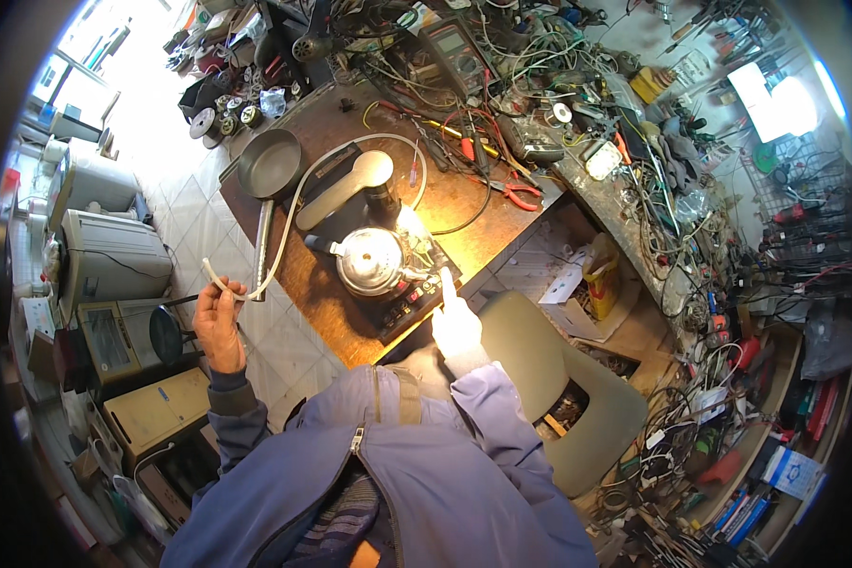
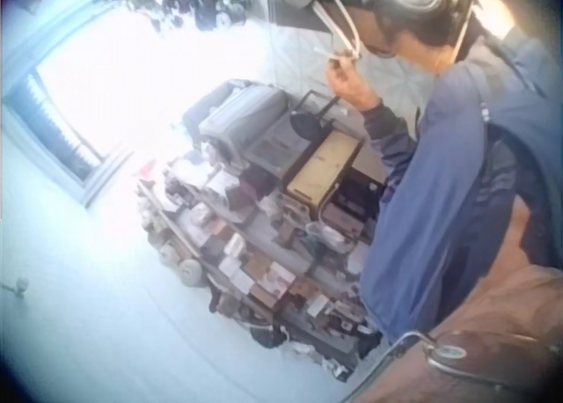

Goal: The person works in a cluttered workshop, handling various electronic components and tools. They manipulate a white cable, move a kettle, and use a screwdriver to work on a black electronic device.

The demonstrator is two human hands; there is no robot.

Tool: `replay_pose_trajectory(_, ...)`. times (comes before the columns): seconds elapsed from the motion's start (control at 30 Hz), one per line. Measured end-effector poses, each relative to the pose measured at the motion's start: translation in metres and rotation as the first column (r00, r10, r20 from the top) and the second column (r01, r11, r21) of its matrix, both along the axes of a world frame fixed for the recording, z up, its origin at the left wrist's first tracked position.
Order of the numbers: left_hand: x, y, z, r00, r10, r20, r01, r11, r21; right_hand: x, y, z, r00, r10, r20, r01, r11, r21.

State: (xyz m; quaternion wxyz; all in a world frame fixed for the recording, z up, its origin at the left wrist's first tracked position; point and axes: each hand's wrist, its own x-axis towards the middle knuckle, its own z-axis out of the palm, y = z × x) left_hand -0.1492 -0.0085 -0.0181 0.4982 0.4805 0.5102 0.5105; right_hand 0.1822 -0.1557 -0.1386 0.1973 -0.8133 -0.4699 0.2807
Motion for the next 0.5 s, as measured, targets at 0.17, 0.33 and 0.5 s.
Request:
replay_pose_trajectory(0.17, 0.002, -0.001, 0.001, 0.999, 0.004, -0.033, -0.004, 1.000, -0.002, 0.005, 0.002, -0.014, 1.000, 0.004, -0.015, -0.004, 1.000, -0.014)
replay_pose_trajectory(0.33, 0.005, 0.001, 0.000, 0.999, -0.003, -0.043, 0.003, 1.000, -0.013, 0.006, -0.004, -0.007, 0.996, -0.077, -0.047, 0.077, 0.997, 0.002)
replay_pose_trajectory(0.5, 0.008, 0.001, 0.002, 0.997, 0.002, -0.074, -0.003, 1.000, -0.020, 0.005, -0.015, -0.014, 0.995, -0.091, -0.033, 0.093, 0.993, 0.065)
